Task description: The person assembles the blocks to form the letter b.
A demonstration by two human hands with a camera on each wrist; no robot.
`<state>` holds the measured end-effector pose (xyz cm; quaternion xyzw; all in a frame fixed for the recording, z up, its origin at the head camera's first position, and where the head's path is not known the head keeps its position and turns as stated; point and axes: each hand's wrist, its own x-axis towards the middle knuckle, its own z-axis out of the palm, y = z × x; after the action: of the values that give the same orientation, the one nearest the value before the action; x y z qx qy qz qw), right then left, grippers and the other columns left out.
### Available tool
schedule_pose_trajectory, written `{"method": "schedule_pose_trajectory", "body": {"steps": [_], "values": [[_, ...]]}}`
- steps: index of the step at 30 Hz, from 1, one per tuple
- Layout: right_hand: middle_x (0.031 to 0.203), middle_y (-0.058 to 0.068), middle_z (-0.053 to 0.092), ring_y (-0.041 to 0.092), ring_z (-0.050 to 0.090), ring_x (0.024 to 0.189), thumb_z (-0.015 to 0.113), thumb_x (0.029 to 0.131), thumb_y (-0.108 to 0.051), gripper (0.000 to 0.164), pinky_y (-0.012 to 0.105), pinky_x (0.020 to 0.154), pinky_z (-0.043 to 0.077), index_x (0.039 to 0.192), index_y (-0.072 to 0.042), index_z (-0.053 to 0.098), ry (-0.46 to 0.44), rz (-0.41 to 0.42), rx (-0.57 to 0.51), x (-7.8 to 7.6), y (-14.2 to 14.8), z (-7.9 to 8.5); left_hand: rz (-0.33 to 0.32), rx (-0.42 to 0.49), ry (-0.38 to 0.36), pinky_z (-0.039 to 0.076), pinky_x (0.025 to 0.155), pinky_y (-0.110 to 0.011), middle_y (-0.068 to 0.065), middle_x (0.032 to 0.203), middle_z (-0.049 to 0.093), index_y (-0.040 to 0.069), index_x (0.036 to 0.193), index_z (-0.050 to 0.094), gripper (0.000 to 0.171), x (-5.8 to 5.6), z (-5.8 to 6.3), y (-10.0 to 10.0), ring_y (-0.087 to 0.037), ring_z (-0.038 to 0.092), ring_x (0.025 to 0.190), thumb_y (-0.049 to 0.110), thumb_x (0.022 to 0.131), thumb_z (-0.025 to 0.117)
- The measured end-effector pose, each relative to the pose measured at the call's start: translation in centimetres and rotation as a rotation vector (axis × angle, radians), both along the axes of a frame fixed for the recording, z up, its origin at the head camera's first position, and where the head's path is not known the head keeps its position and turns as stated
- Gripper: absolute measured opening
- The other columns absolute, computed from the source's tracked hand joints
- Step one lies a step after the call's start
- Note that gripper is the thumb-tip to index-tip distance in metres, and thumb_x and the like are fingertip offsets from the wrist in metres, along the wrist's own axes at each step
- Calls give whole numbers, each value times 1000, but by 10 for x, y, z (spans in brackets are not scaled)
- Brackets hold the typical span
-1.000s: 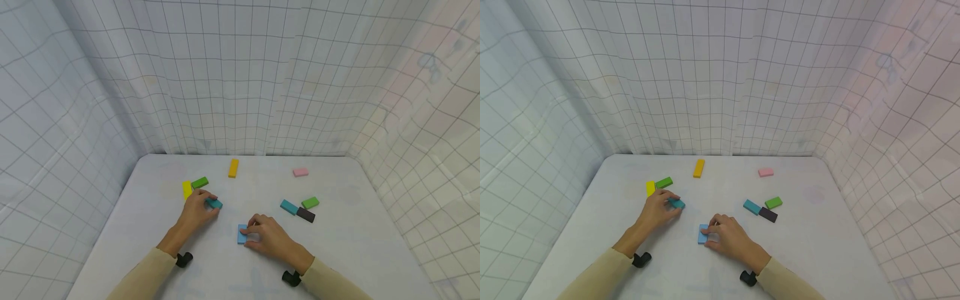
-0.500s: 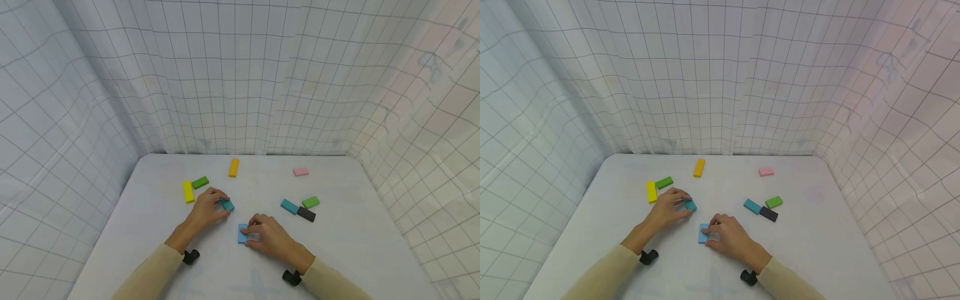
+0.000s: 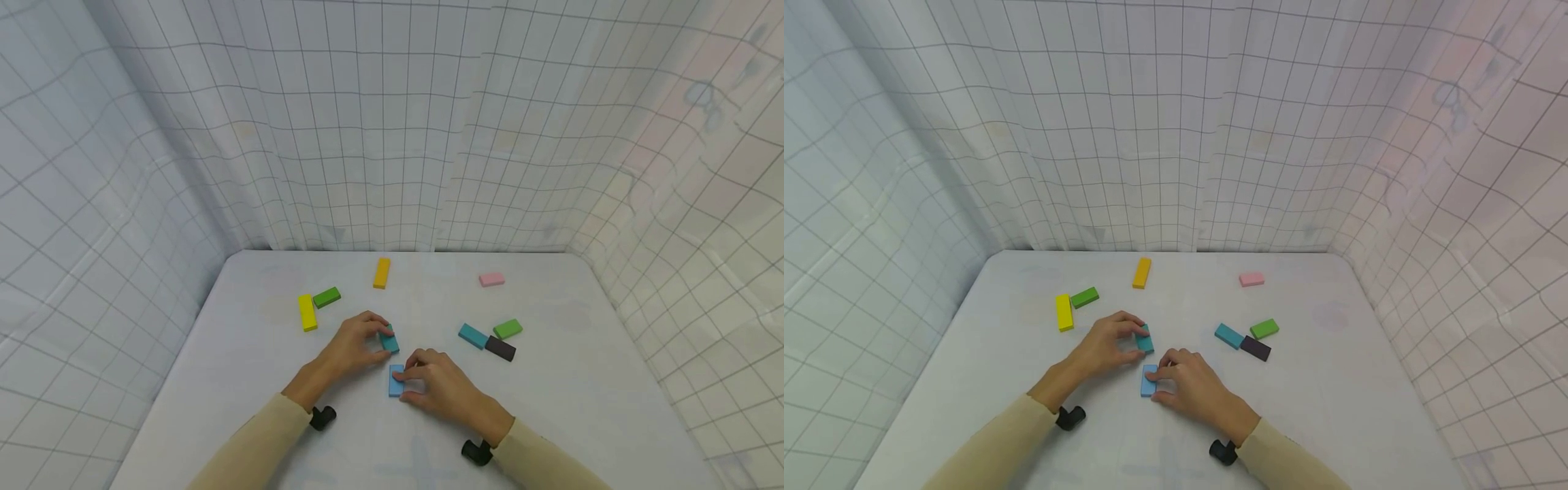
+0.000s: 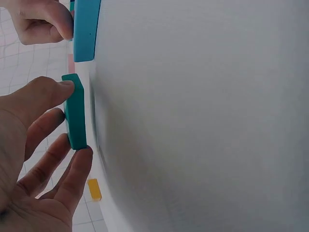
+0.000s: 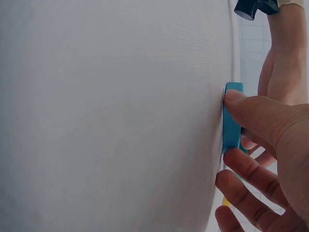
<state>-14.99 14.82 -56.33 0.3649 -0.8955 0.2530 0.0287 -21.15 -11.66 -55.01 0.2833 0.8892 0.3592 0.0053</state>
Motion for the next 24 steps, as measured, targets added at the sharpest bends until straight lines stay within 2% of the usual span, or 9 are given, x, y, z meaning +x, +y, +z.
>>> {"method": "schedule_pose_trajectory", "body": {"steps": [7, 16, 24], "values": [[124, -3, 78, 13, 73, 109, 99, 97, -30, 40, 29, 92, 61, 135, -22, 89, 3, 1, 15, 0, 0, 0, -75, -31, -25, 65, 117, -51, -10, 145, 77, 9, 130, 87, 31, -1, 2, 4, -31, 77, 134, 11, 99, 92], [124, -2, 79, 14, 73, 109, 99, 97, -30, 40, 28, 92, 60, 135, -21, 89, -4, 3, 23, -1, 0, 2, -100, -48, -32, 64, 119, -52, -9, 148, 77, 10, 132, 87, 31, -1, -1, 3, -30, 76, 137, 11, 101, 91], [123, -2, 79, 13, 73, 108, 99, 97, -29, 41, 27, 92, 61, 136, -22, 89, -5, 13, 17, -2, 1, 0, -171, -43, -30, 62, 121, -53, -11, 150, 77, 9, 134, 86, 30, -3, -3, 0, -32, 74, 140, 13, 104, 89]]}}
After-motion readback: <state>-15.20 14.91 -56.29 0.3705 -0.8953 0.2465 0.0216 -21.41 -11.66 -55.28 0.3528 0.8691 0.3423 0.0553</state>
